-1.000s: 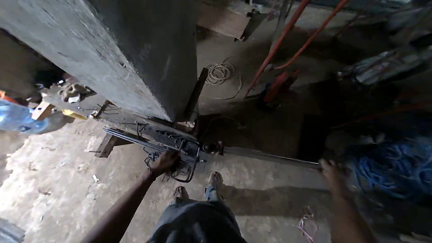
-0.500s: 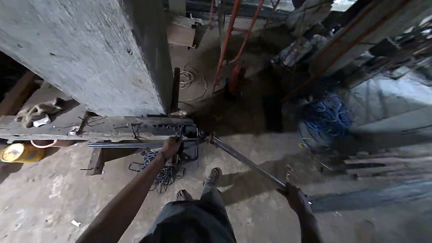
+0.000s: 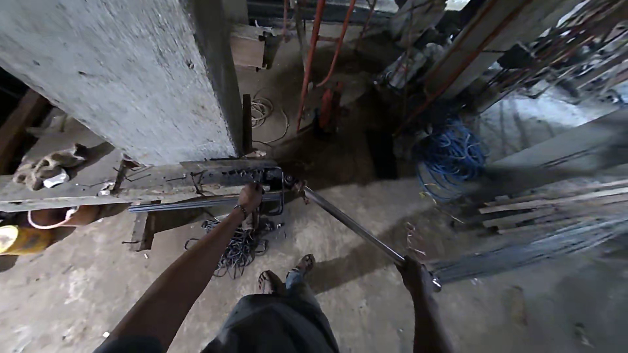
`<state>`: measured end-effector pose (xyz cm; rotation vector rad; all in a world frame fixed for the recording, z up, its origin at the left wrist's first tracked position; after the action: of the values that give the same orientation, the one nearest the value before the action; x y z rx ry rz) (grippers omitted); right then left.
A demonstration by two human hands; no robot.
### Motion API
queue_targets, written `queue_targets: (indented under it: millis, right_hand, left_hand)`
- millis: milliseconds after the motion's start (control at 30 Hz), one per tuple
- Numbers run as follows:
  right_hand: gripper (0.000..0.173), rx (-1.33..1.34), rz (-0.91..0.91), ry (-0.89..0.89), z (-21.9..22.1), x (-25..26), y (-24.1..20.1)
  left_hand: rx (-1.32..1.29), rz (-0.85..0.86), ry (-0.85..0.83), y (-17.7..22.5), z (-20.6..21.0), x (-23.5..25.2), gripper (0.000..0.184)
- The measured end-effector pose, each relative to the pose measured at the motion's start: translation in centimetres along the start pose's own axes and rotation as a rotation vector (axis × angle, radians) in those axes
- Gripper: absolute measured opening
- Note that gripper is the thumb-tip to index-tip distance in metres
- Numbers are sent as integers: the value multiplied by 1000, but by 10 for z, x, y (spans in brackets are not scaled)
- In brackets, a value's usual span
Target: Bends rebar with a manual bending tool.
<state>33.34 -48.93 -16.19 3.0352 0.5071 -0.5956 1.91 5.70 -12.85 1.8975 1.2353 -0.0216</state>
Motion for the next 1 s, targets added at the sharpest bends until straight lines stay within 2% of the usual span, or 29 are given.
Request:
queue_targets:
  millis: [133,367,700,900,1000]
  right_hand:
    - [39,-7,1,-5,-11,-5,-2]
    - [35,-14,29,43,-10,-22,-6]
    - [32,-39,102,49,-22,-60,-4]
    - [29,-58,88,10,-26,-45,-5]
    - [29,-38,110,-1,-24,-75,-6]
  left_hand:
    - [130,-28,73,15,-8,-9,41]
    - [60,134,-91,-2,-8,-7,38]
    - [156,129,-113,4,-16,-10,38]
    - [107,159,-115,5,-16,-9,36]
    - [132,155,-110,5,-17,-13,37]
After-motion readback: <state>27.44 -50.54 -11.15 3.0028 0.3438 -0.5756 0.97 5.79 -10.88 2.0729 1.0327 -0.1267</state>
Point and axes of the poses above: each hand's wrist, its own x-axis towards the middle knuckle, its own z-axis out of the palm, y = z × x, the point moved 10 cm from there along x, towards the middle knuckle, and after that the axes turned 3 degrees about x, right-handed, at the moved point
